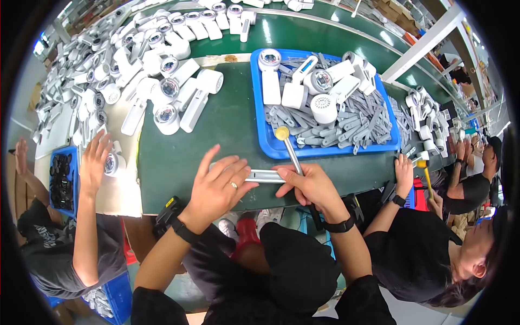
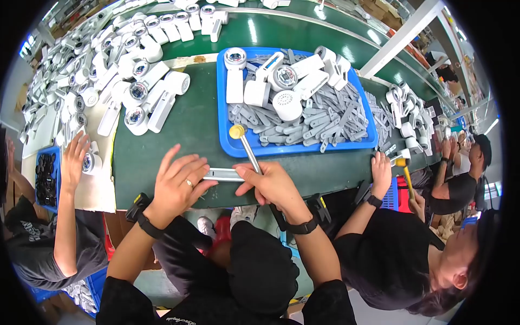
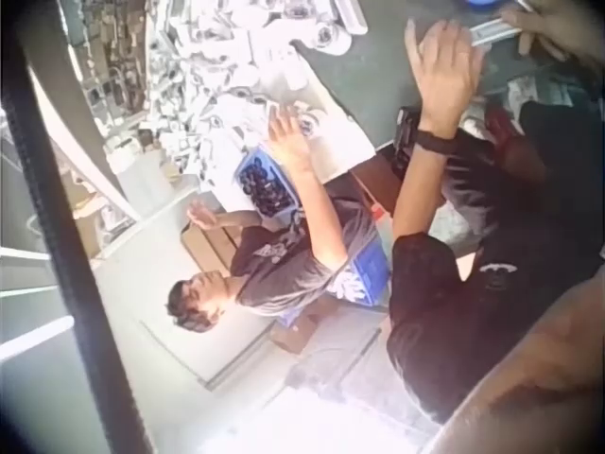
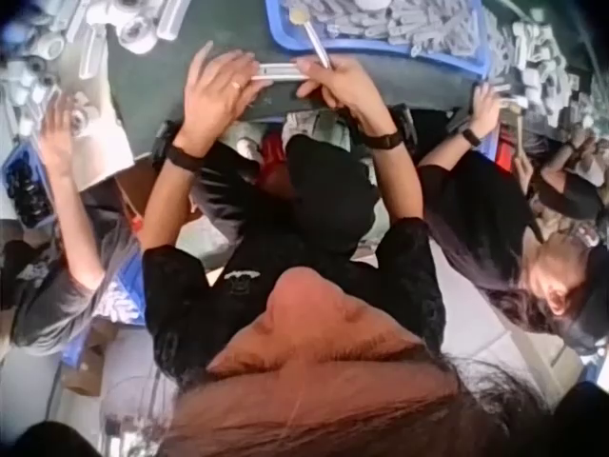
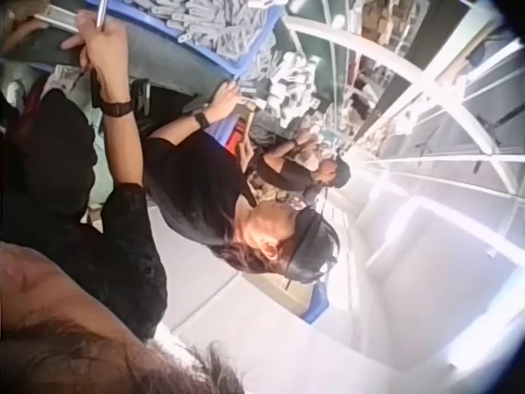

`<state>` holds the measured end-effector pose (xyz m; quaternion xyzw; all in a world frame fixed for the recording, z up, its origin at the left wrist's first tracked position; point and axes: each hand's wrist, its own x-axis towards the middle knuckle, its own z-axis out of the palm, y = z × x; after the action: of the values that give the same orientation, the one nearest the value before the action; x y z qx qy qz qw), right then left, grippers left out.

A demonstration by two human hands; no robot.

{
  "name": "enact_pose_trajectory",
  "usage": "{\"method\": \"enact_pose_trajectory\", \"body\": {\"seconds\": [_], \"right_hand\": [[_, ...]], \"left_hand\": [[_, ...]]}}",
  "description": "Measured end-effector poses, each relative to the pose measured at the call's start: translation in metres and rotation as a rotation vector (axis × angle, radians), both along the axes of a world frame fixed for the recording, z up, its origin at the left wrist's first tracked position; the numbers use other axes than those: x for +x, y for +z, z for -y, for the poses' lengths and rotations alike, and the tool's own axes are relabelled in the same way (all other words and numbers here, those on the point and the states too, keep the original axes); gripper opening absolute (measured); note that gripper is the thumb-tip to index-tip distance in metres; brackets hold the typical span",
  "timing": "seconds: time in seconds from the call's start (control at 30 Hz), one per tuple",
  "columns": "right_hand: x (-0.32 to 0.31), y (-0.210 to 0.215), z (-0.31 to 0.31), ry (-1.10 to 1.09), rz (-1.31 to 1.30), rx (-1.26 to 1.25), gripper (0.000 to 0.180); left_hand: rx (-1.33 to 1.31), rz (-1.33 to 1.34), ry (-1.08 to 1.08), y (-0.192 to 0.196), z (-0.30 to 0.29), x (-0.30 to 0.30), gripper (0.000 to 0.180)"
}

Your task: The person assembles handheld fans by fitting a grey plastic strip into each white fan handle and tapping it into place with a small mallet. They then set the assembled unit aside and repeat the process for several more fans.

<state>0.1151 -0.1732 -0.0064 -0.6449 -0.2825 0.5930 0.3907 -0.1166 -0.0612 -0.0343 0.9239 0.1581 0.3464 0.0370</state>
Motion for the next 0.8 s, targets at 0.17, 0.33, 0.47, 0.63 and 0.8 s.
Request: {"method": "enact_pose_trajectory", "body": {"seconds": [0.17,0.33,0.47,0.63,0.8], "right_hand": [[0.002,-0.011,0.006,-0.005,0.018,0.017,0.033],[-0.005,-0.003,0.019,-0.029,0.104,0.086,0.038],[-0.008,-0.011,0.063,-0.252,0.314,0.32,0.039],[-0.013,-0.002,0.101,-0.159,0.993,0.437,0.043],[-0.026,-0.002,0.1,-0.254,1.183,0.567,0.044]], "left_hand": [[-0.008,-0.045,-0.126,0.013,0.007,0.022,0.034],[-0.065,-0.059,-0.238,0.011,0.003,0.025,0.023],[-0.123,-0.081,-0.233,0.014,0.006,0.023,0.021],[-0.087,-0.073,-0.223,0.011,0.005,0.027,0.022],[-0.063,-0.078,-0.23,0.007,0.002,0.027,0.024]]}}
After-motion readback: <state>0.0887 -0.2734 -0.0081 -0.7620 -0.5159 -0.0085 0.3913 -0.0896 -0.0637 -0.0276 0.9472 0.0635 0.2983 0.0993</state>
